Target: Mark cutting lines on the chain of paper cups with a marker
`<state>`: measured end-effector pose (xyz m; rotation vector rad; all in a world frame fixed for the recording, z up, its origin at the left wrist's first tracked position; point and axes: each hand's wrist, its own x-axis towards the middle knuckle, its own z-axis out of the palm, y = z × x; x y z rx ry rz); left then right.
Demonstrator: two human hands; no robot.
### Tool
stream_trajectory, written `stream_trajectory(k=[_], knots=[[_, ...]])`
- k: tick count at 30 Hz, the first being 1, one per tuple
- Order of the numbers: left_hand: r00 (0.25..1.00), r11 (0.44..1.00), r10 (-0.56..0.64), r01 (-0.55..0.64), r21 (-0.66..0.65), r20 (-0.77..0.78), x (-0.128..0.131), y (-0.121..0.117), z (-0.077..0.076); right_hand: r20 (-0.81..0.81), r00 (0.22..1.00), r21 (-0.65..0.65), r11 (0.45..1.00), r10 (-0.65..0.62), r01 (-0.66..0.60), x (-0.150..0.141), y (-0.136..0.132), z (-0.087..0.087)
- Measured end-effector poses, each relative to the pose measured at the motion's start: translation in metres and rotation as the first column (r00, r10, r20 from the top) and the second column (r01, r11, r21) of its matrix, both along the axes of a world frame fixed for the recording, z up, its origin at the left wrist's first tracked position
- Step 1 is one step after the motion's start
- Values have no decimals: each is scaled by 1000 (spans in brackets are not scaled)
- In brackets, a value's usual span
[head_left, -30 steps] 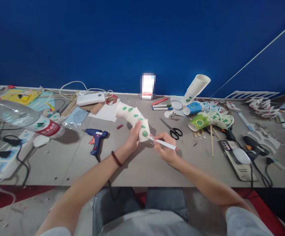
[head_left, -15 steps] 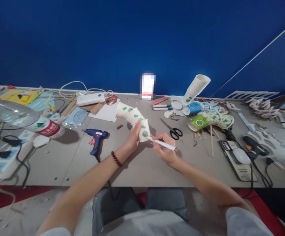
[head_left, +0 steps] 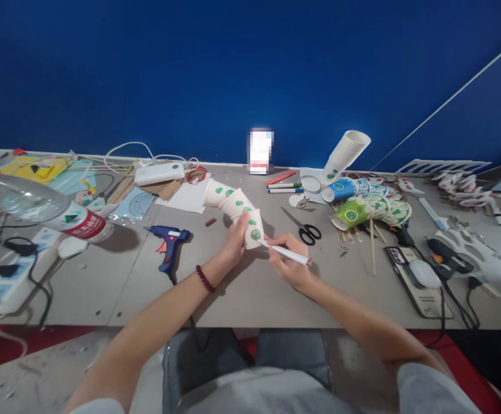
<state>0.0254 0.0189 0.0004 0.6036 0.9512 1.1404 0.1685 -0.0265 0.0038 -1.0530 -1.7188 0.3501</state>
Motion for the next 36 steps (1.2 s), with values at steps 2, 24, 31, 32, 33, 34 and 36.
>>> stream_trajectory(k=[2,24,31,32,33,34,36], knots=[[1000,1000,1,-1,16,3,0,0,-1,4,1000,-6,1000,-6,6,0,0,0],[998,998,53,-53,16,15,1,-2,2,31,1000,12,1000,-2,2,-2,0,-2],[997,998,66,-66,17,34,2,-2,4,38,999,16,999,-30,29,-4,-1,-2],[997,998,64,-65,20,36,2,-2,4,40,999,18,999,-34,34,-4,-1,-2],[997,998,62,-63,22,35,2,-2,5,40,998,18,999,-38,37,-4,-1,-2],[998,998,59,-60,23,35,2,-2,5,36,999,20,999,-39,38,-5,-1,-2],[998,998,53,-54,23,39,2,-3,6,26,999,27,999,-34,33,-5,-1,-2]])
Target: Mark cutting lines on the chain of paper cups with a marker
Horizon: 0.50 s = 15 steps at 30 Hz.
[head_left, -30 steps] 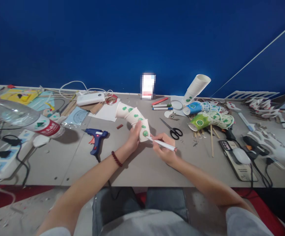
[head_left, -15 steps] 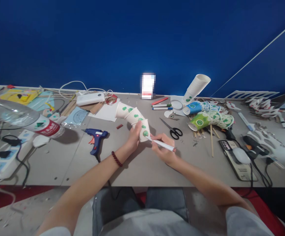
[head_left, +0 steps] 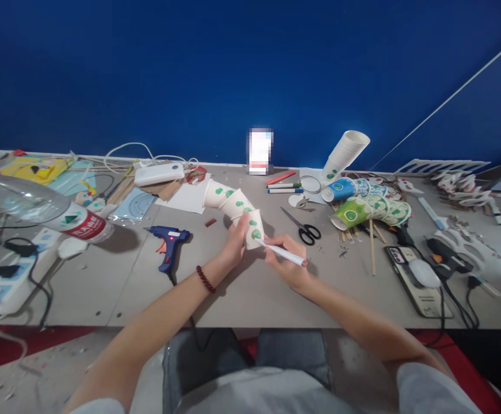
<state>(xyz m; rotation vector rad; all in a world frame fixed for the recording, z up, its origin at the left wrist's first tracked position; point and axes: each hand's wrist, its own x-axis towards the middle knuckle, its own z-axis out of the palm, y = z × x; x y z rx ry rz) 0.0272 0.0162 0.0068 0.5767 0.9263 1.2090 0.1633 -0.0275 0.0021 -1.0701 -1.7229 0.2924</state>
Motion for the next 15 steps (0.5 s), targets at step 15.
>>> stream_trajectory(k=[15], knots=[[1000,1000,17,-17,22,-20,0,1,-2,4,1000,44,999,2,-2,-2,0,0]])
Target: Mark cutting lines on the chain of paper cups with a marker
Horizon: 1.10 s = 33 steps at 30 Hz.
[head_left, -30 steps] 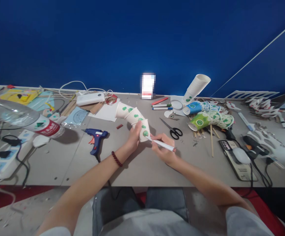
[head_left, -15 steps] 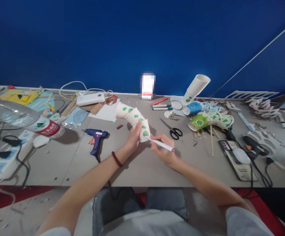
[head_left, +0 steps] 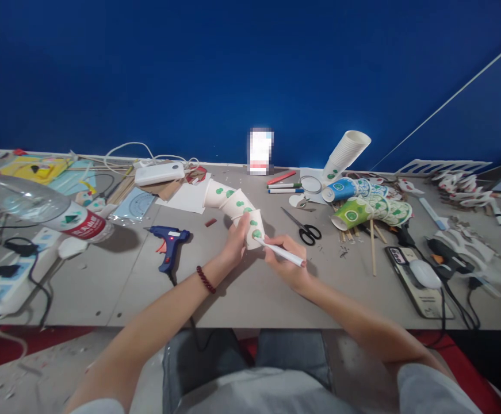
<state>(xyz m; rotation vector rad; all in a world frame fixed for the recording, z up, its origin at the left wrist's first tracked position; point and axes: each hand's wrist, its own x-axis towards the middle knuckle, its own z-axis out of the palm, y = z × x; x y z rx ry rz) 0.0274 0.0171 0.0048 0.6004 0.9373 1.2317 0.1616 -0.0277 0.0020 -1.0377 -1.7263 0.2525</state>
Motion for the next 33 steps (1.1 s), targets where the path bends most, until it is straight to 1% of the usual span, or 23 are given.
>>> stream_trajectory(k=[6,18,23,33], knots=[[1000,1000,1,-2,12,15,0,1,-3,10,1000,22,1000,-14,14,-1,0,-1],[1000,1000,-6,6,12,-3,-1,2,-7,6,1000,12,1000,-25,25,-1,0,-3],[1000,1000,24,-24,6,-11,-1,2,-8,14,999,21,999,-48,47,-2,0,-3],[1000,1000,29,-29,6,-1,-1,3,-10,14,998,18,998,-54,54,-3,-1,-2]])
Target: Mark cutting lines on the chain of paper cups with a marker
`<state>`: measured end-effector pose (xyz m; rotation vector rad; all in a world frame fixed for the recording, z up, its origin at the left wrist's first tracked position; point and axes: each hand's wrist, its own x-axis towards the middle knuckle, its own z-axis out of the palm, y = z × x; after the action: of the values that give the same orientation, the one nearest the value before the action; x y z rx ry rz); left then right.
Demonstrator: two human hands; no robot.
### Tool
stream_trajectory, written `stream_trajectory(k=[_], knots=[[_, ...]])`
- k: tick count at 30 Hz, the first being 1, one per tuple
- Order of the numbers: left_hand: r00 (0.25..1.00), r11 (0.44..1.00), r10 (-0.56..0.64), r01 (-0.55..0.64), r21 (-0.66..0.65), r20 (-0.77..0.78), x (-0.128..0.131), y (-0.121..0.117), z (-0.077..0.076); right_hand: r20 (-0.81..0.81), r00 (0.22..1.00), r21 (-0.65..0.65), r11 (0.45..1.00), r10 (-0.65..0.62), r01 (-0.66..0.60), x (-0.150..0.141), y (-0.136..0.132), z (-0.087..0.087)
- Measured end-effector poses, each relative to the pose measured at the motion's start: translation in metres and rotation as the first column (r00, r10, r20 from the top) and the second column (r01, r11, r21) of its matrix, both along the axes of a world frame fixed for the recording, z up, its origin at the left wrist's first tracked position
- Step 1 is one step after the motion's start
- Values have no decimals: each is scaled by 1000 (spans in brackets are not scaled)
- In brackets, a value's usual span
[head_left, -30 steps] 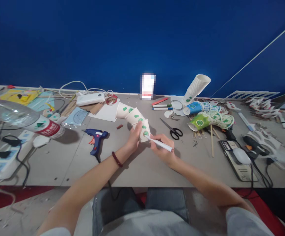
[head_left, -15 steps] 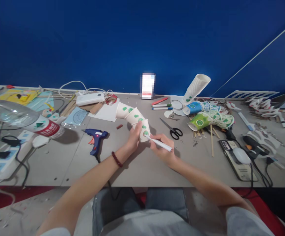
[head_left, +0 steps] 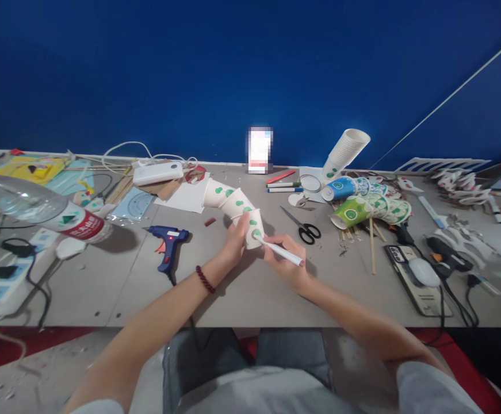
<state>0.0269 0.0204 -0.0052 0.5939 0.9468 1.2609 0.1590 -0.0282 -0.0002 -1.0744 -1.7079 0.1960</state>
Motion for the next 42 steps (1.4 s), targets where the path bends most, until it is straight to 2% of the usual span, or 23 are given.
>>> stream_trajectory(k=[24,32,42], knots=[[1000,1000,-4,4,-1,4,0,-1,2,-26,999,-100,995,-19,16,1,-2,0],[1000,1000,-8,8,1,7,0,-2,5,-52,999,-107,994,7,-13,2,-2,1],[1000,999,-17,16,-35,-11,-1,-3,8,-45,998,-103,994,-39,35,3,1,1]])
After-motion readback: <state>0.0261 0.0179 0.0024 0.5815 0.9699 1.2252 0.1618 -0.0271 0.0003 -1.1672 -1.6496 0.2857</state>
